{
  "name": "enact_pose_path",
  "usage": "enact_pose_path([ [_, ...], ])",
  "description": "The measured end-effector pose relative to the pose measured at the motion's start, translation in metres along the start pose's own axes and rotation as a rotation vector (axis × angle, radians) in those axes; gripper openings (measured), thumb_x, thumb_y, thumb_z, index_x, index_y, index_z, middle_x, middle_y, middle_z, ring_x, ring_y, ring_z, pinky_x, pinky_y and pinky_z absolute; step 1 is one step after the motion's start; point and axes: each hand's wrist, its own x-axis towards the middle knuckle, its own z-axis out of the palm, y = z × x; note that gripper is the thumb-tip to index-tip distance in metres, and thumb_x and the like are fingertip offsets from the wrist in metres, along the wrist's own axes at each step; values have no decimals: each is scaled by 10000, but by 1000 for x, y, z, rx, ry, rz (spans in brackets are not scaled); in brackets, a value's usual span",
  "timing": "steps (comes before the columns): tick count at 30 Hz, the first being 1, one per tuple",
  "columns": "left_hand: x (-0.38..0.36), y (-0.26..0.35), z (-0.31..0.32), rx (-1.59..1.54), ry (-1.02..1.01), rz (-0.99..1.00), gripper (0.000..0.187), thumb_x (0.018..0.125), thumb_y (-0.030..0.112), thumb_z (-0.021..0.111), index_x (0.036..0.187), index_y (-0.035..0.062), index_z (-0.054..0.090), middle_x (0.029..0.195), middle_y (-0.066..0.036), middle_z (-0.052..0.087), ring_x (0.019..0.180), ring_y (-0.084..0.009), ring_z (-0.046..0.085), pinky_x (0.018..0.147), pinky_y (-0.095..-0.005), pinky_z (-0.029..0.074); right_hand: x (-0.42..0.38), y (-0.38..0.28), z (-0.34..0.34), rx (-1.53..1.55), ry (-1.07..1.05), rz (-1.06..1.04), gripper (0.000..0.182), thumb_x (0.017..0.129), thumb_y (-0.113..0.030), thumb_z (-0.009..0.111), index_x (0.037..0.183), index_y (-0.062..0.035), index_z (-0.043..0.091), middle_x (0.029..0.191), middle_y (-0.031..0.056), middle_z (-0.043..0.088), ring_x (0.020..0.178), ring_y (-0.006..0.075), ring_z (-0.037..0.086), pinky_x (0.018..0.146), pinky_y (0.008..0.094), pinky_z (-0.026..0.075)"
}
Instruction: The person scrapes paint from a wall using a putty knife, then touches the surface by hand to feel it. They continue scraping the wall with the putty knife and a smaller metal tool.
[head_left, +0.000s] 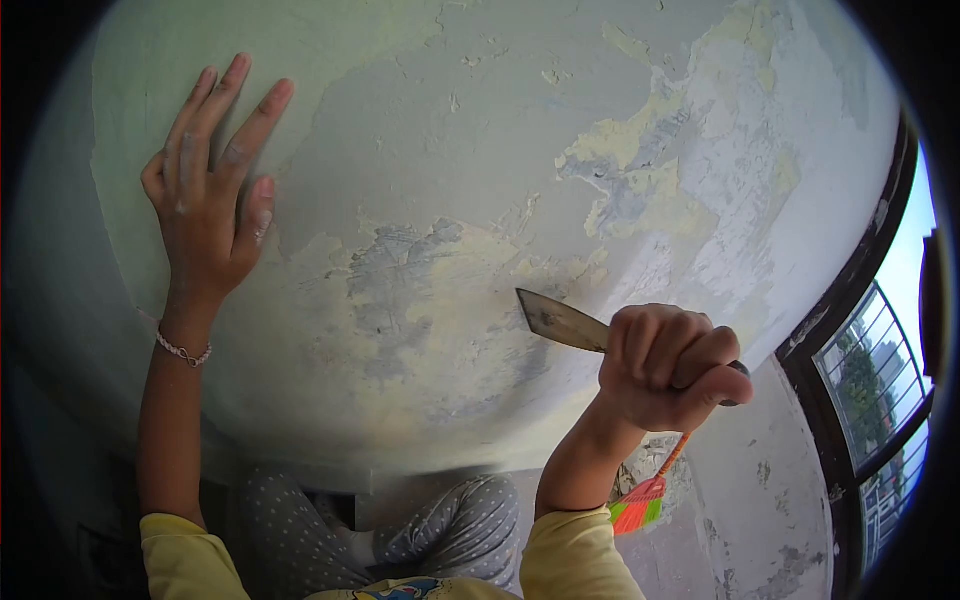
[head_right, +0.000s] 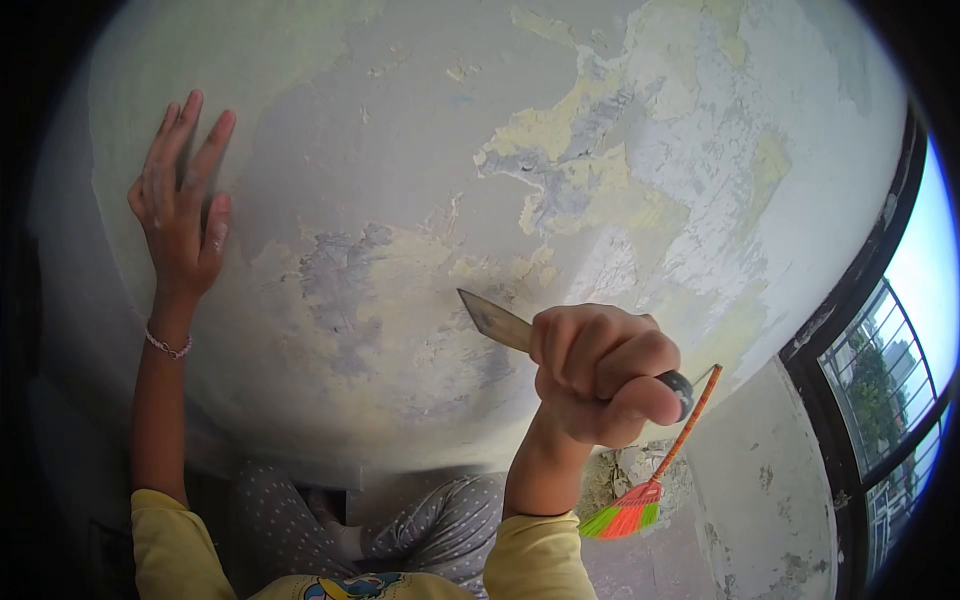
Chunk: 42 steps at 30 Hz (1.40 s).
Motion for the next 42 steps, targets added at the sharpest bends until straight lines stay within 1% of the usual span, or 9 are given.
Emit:
enact_pose_path([
  [7, -15, 16, -3, 28, -63, -39, 500, 972, 356, 298, 1433, 183, 388, 1492, -85, 347, 1368, -257, 330, 985, -372, 227, -24, -26, 27, -45, 30, -78, 506, 933, -453, 519, 630, -81, 359, 484, -23, 301, 376, 107, 297, 343, 273, 271],
  [9, -25, 28, -6, -15, -110, -30, 521, 972, 367, 296, 1448, 164, 355, 1498, -124, 319, 1374, -283, 312, 988, -376, 216, -31, -24, 52, -436, -68, -206, 479, 891, -401, 614, 613, -64, 417, 505, -10, 307, 400, 122, 326, 362, 272, 267],
  [11, -30, 35, -8, -18, -126, -33, 532, 973, 374, 294, 1457, 157, 334, 1494, -140, 317, 1369, -297, 315, 988, -381, 217, -29, -26, 66, -660, -534, -272, 428, 829, -320, 702, 596, -57, 457, 532, 4, 324, 440, 140, 369, 389, 271, 268],
  [18, -30, 39, -10, -61, -120, -75, 511, 973, 385, 303, 1456, 223, 339, 1492, -95, 334, 1365, -256, 328, 988, -379, 224, -28, 46, 80, -1124, -713, -453, 467, 781, -251, 741, 546, -127, 356, 511, -29, 295, 423, 115, 356, 406, 245, 230],
  [25, -33, 36, -12, -33, -180, -56, 539, 959, 395, 327, 1453, 181, 343, 1493, -121, 323, 1369, -302, 317, 989, -405, 237, -43, 36, 114, -1071, -660, -468, 466, 774, -251, 739, 550, -130, 348, 514, -37, 302, 424, 120, 350, 400, 249, 226],
  [31, -34, 34, -13, -43, -179, -56, 536, 961, 403, 323, 1453, 192, 345, 1494, -114, 325, 1368, -297, 321, 987, -412, 243, -13, 61, 79, -1403, -523, -503, 493, 763, -248, 744, 546, -130, 318, 505, -23, 307, 411, 128, 337, 394, 259, 211],
  [36, -34, 34, -13, -46, -175, -60, 531, 965, 405, 320, 1453, 197, 345, 1493, -110, 327, 1366, -298, 324, 986, -409, 245, -26, 35, 121, -1137, -588, -496, 495, 756, -240, 746, 535, -138, 314, 491, -20, 288, 407, 108, 345, 387, 253, 217],
  [39, -34, 35, -14, -52, -177, -56, 522, 968, 395, 316, 1450, 197, 349, 1491, -109, 330, 1364, -299, 329, 984, -406, 250, -5, 65, 62, -1473, -459, -476, 491, 750, -242, 750, 532, -138, 323, 482, -23, 295, 400, 115, 351, 383, 258, 217],
  [42, -32, 34, -14, -34, -167, -61, 516, 972, 388, 310, 1448, 194, 352, 1491, -107, 330, 1361, -299, 335, 981, -406, 255, -2, 50, 62, -1431, -369, -458, 469, 743, -251, 756, 536, -133, 353, 485, -20, 314, 395, 132, 357, 381, 269, 228],
])
